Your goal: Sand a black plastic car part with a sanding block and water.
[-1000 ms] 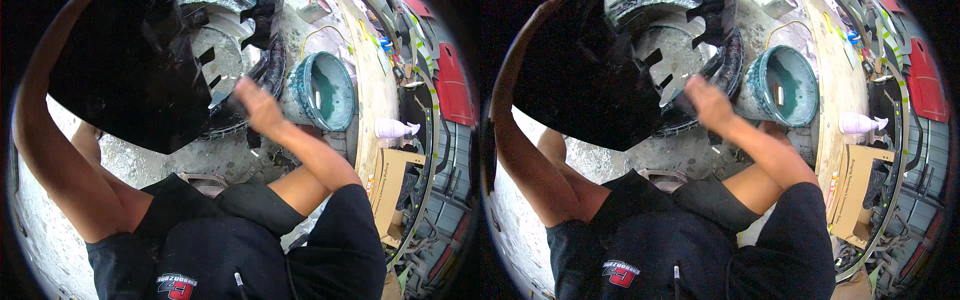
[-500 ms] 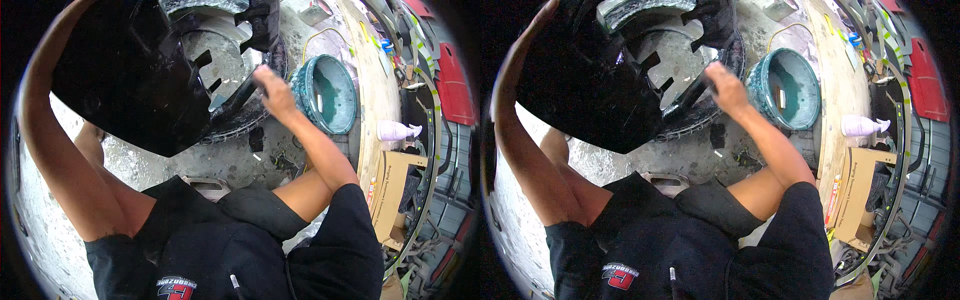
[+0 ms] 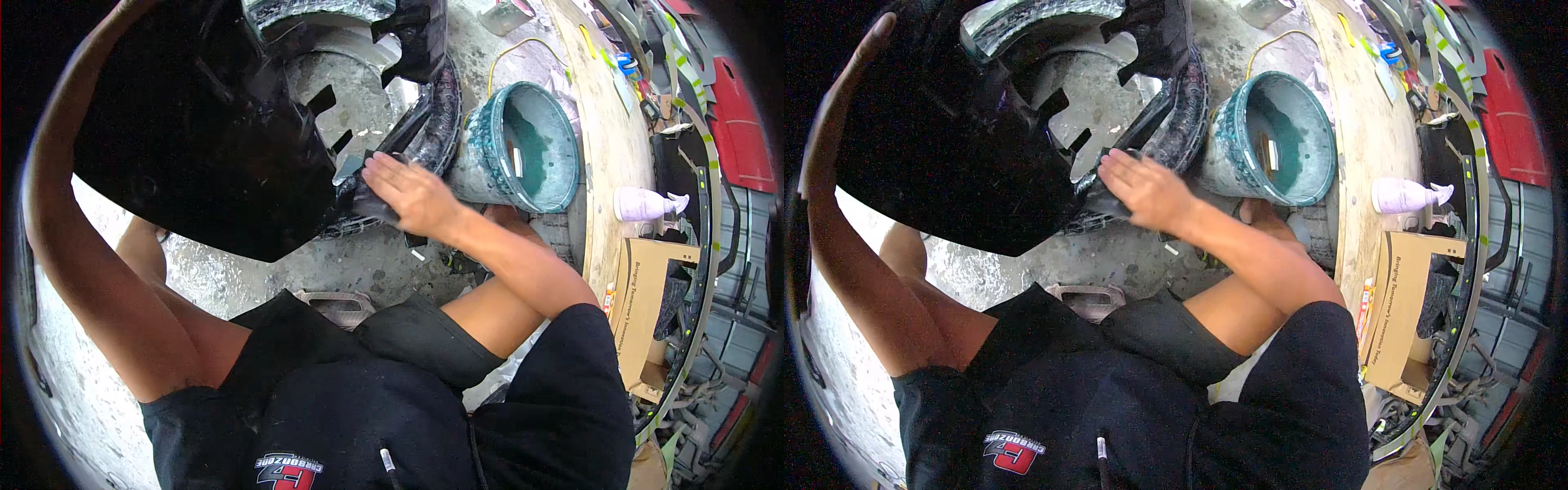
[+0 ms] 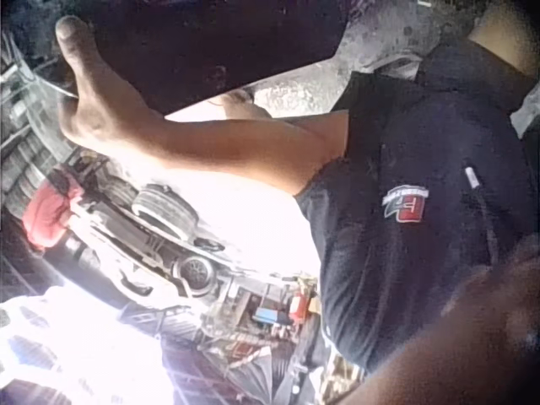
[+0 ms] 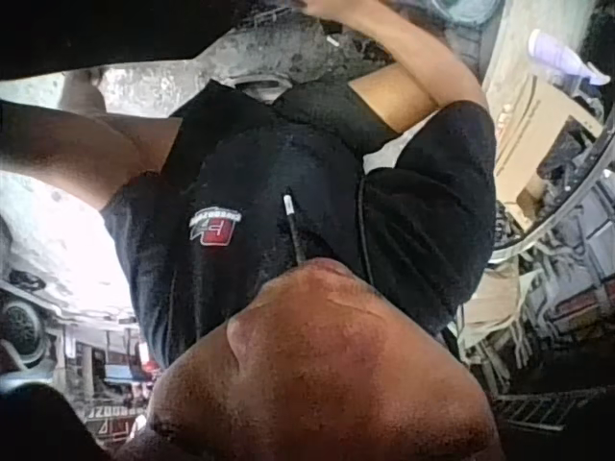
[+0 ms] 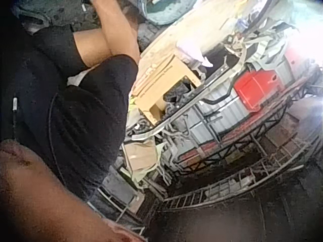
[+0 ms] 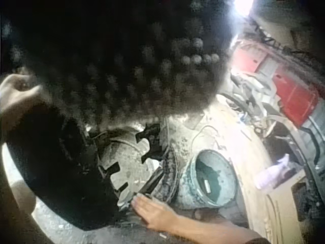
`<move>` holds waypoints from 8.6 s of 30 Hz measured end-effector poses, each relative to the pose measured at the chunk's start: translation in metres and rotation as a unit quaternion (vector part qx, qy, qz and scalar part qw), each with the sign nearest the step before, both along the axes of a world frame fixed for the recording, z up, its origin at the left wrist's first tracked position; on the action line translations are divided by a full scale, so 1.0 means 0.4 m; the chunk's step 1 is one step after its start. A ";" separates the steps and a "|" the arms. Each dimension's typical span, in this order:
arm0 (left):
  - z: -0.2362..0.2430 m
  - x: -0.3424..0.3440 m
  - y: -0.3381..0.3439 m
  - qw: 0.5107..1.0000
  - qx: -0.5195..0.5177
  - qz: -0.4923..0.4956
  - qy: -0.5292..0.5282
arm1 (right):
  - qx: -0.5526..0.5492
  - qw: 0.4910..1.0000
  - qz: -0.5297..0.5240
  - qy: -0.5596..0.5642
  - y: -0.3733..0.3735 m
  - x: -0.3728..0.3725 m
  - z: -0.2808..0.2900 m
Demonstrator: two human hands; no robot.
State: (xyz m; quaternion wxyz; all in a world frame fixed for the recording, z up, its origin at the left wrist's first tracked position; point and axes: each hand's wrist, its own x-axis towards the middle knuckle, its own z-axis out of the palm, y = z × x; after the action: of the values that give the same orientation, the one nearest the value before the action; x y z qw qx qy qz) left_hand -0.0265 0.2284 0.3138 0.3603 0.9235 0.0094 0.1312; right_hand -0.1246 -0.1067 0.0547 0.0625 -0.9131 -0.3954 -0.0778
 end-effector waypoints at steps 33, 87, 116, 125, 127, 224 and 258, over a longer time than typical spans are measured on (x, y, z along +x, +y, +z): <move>-0.065 0.012 0.046 0.997 0.006 -0.017 -0.072 | 0.115 0.964 -0.241 0.011 -0.021 0.050 -0.015; -0.031 0.015 0.031 0.988 0.035 -0.057 -0.140 | 0.217 0.956 0.197 0.013 0.422 0.038 0.585; -0.028 -0.002 0.016 0.986 0.018 -0.064 -0.154 | 0.212 0.961 0.168 -0.055 0.433 0.020 0.567; -0.024 -0.013 0.015 0.990 0.025 -0.061 -0.121 | 0.222 0.950 0.214 -0.058 0.457 0.042 0.577; -0.020 -0.016 0.015 0.988 0.038 -0.060 -0.135 | 0.228 0.945 0.229 -0.048 0.464 0.047 0.572; -0.028 -0.044 0.016 0.935 0.270 -0.107 -0.205 | 0.380 0.899 0.194 -0.097 0.484 0.003 0.580; -0.042 -0.061 0.011 0.985 0.050 -0.123 -0.111 | 0.395 0.912 0.003 0.106 0.269 -0.084 0.463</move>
State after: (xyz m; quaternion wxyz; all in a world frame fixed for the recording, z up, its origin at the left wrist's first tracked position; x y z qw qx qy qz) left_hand -0.0511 0.2328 0.2969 0.3263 0.9139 -0.1511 0.1883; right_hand -0.1581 0.0010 0.2399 0.4601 -0.8156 -0.3258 -0.1302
